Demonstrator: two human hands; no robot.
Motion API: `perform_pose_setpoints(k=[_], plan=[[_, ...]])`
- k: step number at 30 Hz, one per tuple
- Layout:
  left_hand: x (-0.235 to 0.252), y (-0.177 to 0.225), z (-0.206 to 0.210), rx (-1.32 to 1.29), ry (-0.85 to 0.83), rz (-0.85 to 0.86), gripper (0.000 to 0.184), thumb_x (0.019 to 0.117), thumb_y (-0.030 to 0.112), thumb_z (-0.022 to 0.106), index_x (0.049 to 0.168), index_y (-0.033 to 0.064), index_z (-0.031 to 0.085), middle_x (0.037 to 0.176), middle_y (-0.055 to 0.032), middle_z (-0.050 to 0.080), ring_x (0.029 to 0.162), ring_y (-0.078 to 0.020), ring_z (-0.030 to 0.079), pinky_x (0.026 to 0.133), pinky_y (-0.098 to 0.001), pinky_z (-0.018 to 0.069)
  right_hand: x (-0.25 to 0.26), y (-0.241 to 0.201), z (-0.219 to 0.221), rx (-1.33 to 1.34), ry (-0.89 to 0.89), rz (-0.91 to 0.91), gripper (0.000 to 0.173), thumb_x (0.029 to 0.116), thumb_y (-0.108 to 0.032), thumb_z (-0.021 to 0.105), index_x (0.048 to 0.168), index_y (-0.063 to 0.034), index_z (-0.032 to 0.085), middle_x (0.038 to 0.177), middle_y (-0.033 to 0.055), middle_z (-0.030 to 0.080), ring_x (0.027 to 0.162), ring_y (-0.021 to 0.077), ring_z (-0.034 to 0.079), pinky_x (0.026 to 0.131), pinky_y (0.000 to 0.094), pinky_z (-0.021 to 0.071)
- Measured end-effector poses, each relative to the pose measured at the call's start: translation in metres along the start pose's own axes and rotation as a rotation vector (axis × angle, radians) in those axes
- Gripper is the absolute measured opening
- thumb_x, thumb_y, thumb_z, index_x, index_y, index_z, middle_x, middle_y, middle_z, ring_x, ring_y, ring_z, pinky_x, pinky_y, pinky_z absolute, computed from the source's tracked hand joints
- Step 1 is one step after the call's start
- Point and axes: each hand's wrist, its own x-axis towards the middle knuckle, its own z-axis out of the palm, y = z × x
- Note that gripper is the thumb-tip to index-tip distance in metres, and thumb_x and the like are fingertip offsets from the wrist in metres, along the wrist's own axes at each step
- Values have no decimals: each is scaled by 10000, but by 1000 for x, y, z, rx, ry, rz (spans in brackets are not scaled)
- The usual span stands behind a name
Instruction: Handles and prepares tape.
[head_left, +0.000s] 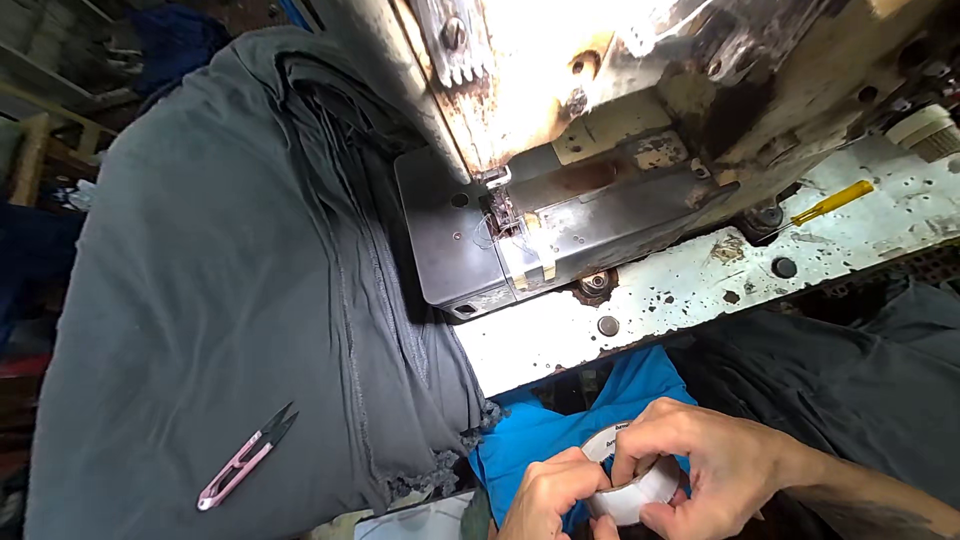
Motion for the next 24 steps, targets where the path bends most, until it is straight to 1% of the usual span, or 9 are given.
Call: perform_pose_setpoints(k=[4, 8, 10, 12, 13, 15, 17, 22, 24], plan=[[-2, 0, 1, -17, 3, -3, 145, 843, 66, 586, 781, -60, 622, 724, -124, 608, 768, -101, 604, 693, -181, 457, 2, -1, -2, 12, -24, 3, 145, 814, -83, 682, 896, 36, 677, 676, 70, 657, 582, -16, 581, 520, 119, 437], [-4, -2, 3, -70, 19, 1, 129, 850, 29, 560, 816, -68, 638, 760, -130, 641, 779, -88, 629, 710, -173, 490, 3, -2, -7, 51, -53, 20, 144, 809, -73, 685, 898, 40, 677, 685, 66, 661, 596, -25, 591, 532, 107, 448], [-6, -2, 0, -129, -14, -12, 143, 882, 27, 566, 884, -82, 659, 821, -139, 665, 837, -86, 646, 769, -185, 512, 3, -3, -9, 46, -67, 27, 151, 809, -81, 679, 902, 39, 679, 678, 62, 654, 593, -27, 582, 528, 110, 437], [-6, -2, -2, -179, -51, -28, 186, 933, 81, 601, 945, -92, 668, 879, -144, 677, 896, -83, 647, 830, -197, 516, 4, -5, -10, 35, -74, 33, 153, 809, -88, 681, 900, 36, 680, 670, 58, 650, 587, -30, 577, 522, 111, 433], [-6, -2, -3, -183, -54, -34, 214, 947, 117, 620, 948, -91, 669, 888, -144, 680, 911, -80, 647, 843, -200, 516, 4, -5, -10, 30, -76, 35, 153, 808, -93, 681, 895, 34, 679, 664, 55, 646, 579, -33, 569, 515, 111, 425], [-6, -2, -1, -147, -26, -40, 196, 924, 115, 637, 885, -76, 658, 849, -136, 677, 882, -73, 645, 806, -189, 510, 5, -4, -9, 18, -78, 36, 147, 806, -94, 687, 883, 31, 676, 658, 53, 638, 564, -33, 555, 502, 112, 414], [-5, -2, 2, -103, 6, -41, 163, 875, 84, 633, 821, -69, 646, 800, -140, 673, 833, -86, 643, 753, -194, 501, 7, -4, -8, -5, -80, 41, 145, 803, -98, 690, 877, 27, 678, 650, 53, 637, 553, -26, 554, 491, 119, 411], [-5, -7, 4, -94, 14, -20, 152, 860, 75, 600, 820, -65, 643, 788, -137, 666, 802, -90, 650, 723, -192, 510, 7, -4, -7, -24, -78, 39, 140, 803, -103, 686, 866, 22, 674, 635, 50, 621, 544, -20, 543, 477, 129, 395], [-6, -8, 5, -114, 20, -17, 141, 861, 62, 598, 826, -67, 642, 797, -134, 665, 808, -85, 649, 728, -186, 512, 7, -3, -7, -32, -79, 45, 148, 806, -116, 686, 860, 21, 673, 631, 52, 616, 541, -16, 541, 473, 135, 390]])
